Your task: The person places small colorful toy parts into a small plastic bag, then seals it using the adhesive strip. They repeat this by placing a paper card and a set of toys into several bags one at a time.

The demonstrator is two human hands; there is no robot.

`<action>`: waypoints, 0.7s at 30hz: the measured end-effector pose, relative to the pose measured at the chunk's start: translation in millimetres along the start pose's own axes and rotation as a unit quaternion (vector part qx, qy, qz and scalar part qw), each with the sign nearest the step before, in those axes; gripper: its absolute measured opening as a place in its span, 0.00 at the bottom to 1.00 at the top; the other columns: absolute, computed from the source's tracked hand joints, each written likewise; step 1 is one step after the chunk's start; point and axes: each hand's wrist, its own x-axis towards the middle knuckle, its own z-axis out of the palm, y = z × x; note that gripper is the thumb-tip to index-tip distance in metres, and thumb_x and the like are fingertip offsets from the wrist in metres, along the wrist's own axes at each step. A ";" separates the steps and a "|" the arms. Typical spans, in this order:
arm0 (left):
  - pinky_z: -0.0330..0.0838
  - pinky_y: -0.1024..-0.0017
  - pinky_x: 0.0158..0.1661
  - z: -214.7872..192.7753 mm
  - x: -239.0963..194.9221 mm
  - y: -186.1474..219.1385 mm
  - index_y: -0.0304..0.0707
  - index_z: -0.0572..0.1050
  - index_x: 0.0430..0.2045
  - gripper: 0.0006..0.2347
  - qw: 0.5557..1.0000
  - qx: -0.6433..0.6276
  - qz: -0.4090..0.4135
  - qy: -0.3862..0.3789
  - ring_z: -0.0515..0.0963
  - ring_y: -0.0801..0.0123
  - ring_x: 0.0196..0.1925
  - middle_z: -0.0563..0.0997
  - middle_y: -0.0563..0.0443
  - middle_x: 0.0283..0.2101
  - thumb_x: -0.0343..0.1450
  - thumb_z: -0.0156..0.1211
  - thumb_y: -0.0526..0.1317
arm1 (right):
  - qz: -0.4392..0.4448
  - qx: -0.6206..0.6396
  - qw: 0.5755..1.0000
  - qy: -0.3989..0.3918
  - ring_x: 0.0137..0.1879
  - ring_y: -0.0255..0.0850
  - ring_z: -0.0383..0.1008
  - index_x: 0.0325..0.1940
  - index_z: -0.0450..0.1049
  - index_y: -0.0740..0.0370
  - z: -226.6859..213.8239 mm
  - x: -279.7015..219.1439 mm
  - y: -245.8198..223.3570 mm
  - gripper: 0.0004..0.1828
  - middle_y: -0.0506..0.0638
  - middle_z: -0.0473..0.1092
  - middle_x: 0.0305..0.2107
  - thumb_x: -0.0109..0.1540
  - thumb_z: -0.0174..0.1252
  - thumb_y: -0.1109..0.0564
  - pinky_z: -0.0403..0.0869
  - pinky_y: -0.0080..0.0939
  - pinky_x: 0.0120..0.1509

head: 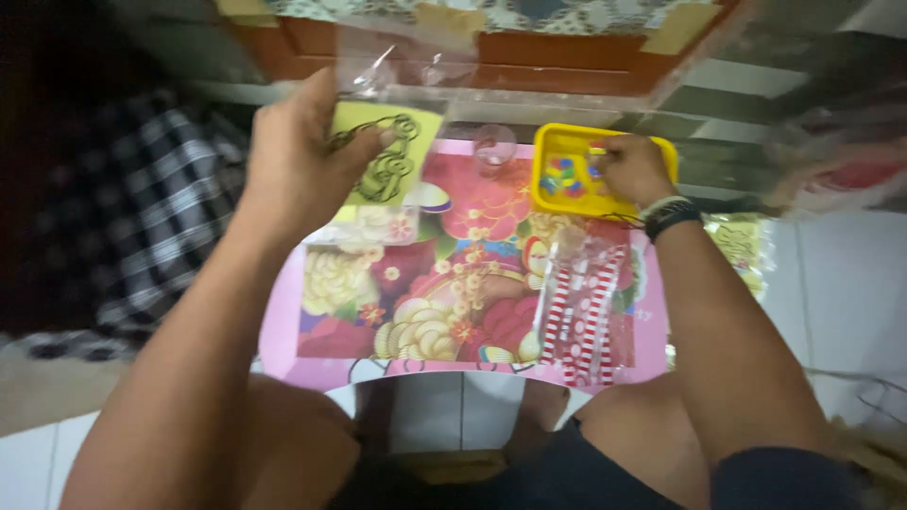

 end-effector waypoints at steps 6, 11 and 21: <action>0.65 0.70 0.24 1.0 0.8 -7.5 0.27 0.74 0.38 0.14 0.997 -0.035 0.007 0.062 0.68 0.69 0.22 0.78 0.50 0.26 0.64 0.74 0.29 | -0.217 -0.034 0.970 0.104 0.34 0.44 0.78 0.47 0.80 0.71 4.2 47.9 69.1 0.15 0.58 0.78 0.33 0.62 0.50 0.71 0.75 0.36 0.40; 0.70 0.75 0.23 -3.4 1.3 -1.7 0.28 0.74 0.36 0.13 0.994 -0.084 -0.012 0.072 0.76 0.75 0.23 0.81 0.50 0.27 0.64 0.73 0.27 | -0.144 0.046 0.983 0.108 0.30 0.35 0.68 0.49 0.77 0.70 -18.5 -7.6 4.4 0.11 0.50 0.72 0.31 0.62 0.63 0.69 0.70 0.32 0.37; 0.76 0.76 0.23 -5.2 -4.1 14.4 0.29 0.71 0.40 0.13 0.991 -0.104 0.042 0.071 0.86 0.73 0.26 0.86 0.46 0.34 0.67 0.70 0.25 | -0.218 0.171 0.957 0.083 0.41 0.32 0.73 0.61 0.64 0.63 -51.7 -109.4 -72.0 0.16 0.50 0.71 0.44 0.73 0.58 0.73 0.75 0.26 0.45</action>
